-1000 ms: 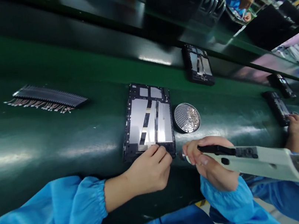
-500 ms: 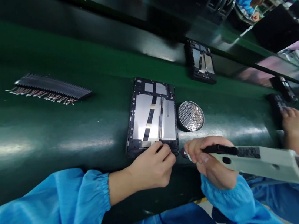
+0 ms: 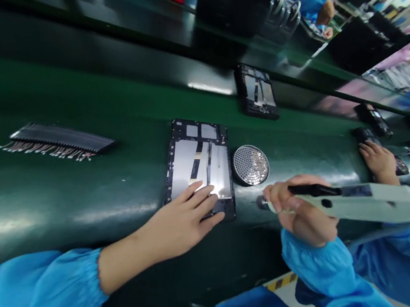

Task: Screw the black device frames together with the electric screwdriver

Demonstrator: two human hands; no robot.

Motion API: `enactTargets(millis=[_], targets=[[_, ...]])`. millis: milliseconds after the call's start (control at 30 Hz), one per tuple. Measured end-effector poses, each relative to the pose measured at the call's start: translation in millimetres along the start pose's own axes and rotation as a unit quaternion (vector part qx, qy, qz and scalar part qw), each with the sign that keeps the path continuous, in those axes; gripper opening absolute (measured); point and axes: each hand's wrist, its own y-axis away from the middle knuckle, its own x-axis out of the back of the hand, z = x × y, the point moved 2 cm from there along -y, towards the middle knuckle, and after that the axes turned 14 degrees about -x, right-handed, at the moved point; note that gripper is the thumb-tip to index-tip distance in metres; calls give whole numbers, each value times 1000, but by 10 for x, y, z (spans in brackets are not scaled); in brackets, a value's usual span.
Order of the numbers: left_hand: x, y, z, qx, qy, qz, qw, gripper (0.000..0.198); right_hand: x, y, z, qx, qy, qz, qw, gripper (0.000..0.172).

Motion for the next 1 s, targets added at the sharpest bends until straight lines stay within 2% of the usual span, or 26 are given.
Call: enactTargets(millis=[133, 233, 333, 533, 1000], targets=[[-80, 1, 48, 29, -11, -22, 999, 36, 271, -250, -21, 47, 24, 104, 993, 20], [-168, -63, 128, 63, -26, -24, 997, 37, 317, -391, 75, 41, 12, 145, 989, 21], [-216, -100, 157, 77, -32, -11, 996, 37, 256, -488, 165, 30, -2, 161, 986, 21], [-236, -52, 158, 65, -23, 21, 997, 38, 163, -624, 221, 10, -2, 187, 982, 21], [-160, -126, 145, 60, -37, 22, 997, 35, 157, -730, 313, -11, 1, 209, 978, 21]])
